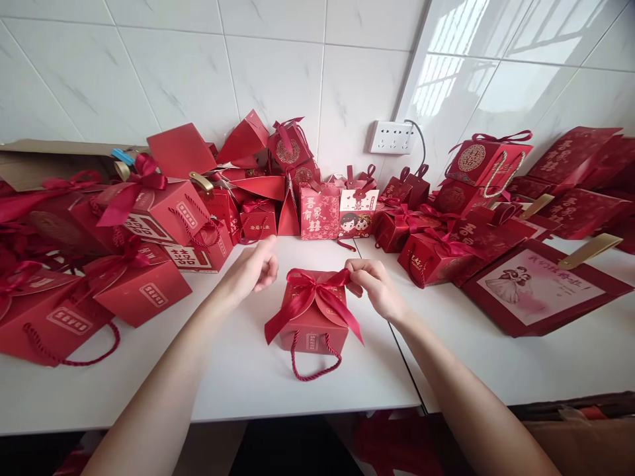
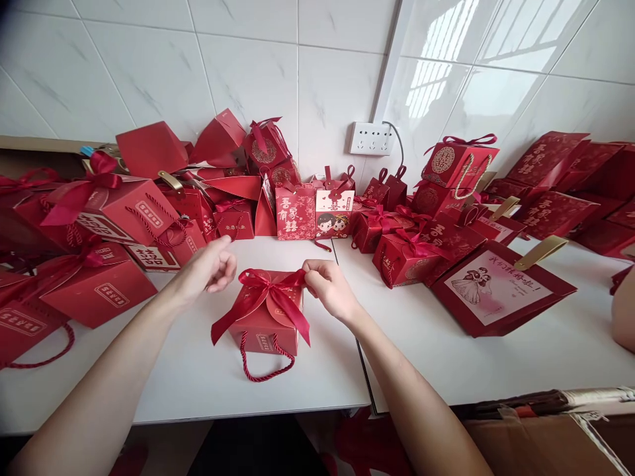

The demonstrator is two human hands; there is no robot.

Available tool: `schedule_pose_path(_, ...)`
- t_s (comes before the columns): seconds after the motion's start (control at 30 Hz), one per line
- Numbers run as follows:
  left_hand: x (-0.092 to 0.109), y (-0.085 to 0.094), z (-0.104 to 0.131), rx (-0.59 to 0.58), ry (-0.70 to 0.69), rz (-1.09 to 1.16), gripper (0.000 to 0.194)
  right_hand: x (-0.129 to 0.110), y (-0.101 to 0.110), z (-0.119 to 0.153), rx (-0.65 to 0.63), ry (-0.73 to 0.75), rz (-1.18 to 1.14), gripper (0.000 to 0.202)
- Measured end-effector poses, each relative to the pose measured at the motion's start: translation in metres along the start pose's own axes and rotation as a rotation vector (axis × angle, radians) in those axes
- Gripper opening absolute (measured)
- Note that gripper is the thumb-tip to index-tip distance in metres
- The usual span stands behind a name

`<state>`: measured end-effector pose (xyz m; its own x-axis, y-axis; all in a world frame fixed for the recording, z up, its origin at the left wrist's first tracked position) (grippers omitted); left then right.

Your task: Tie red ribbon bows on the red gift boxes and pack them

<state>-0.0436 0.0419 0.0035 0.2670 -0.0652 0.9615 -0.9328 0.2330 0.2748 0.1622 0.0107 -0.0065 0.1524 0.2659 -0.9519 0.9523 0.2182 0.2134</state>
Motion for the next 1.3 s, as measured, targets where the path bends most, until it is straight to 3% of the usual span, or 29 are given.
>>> schedule_pose_path(0.07,-0.003,-0.005,0.004,-0.122,0.177,-0.048,0.066,0.0,0.0,0.001,-0.021,0.004,0.009,0.029)
schedule_pose_path(0.13,-0.002,-0.009,0.008,-0.186,0.229,-0.064,0.065,0.001,0.0,0.001,-0.008,-0.012,0.024,0.038)
schedule_pose_path(0.27,0.002,-0.015,0.011,-0.209,0.145,-0.096,0.047,0.005,-0.002,0.0,0.017,-0.08,0.07,0.053)
schedule_pose_path(0.47,0.003,-0.021,0.008,-0.273,-0.003,-0.067,0.034,0.007,-0.001,-0.003,0.061,-0.045,0.122,0.052)
schedule_pose_path(0.57,0.002,-0.021,0.004,-0.162,-0.089,-0.076,0.037,0.007,0.003,-0.005,0.118,-0.012,0.119,0.05)
schedule_pose_path(0.83,-0.006,-0.028,0.003,0.28,-0.291,-0.234,0.036,0.017,0.002,-0.011,0.179,0.021,0.066,0.047)
schedule_pose_path(1.3,-0.017,-0.035,0.003,0.385,-0.356,-0.19,0.035,0.037,-0.005,-0.018,0.179,-0.141,-0.492,0.046)
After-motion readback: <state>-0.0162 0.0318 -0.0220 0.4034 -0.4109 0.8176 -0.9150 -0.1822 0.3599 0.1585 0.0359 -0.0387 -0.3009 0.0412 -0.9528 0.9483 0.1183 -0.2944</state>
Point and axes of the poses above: each hand's wrist, its own z-axis away from the middle knuckle, its own y-axis out of the back of the hand, x = y × z, the point moved 4 cm from there along -z, towards the middle knuckle, and after that the axes turned 1 degree about z, right-handed, at the moved point
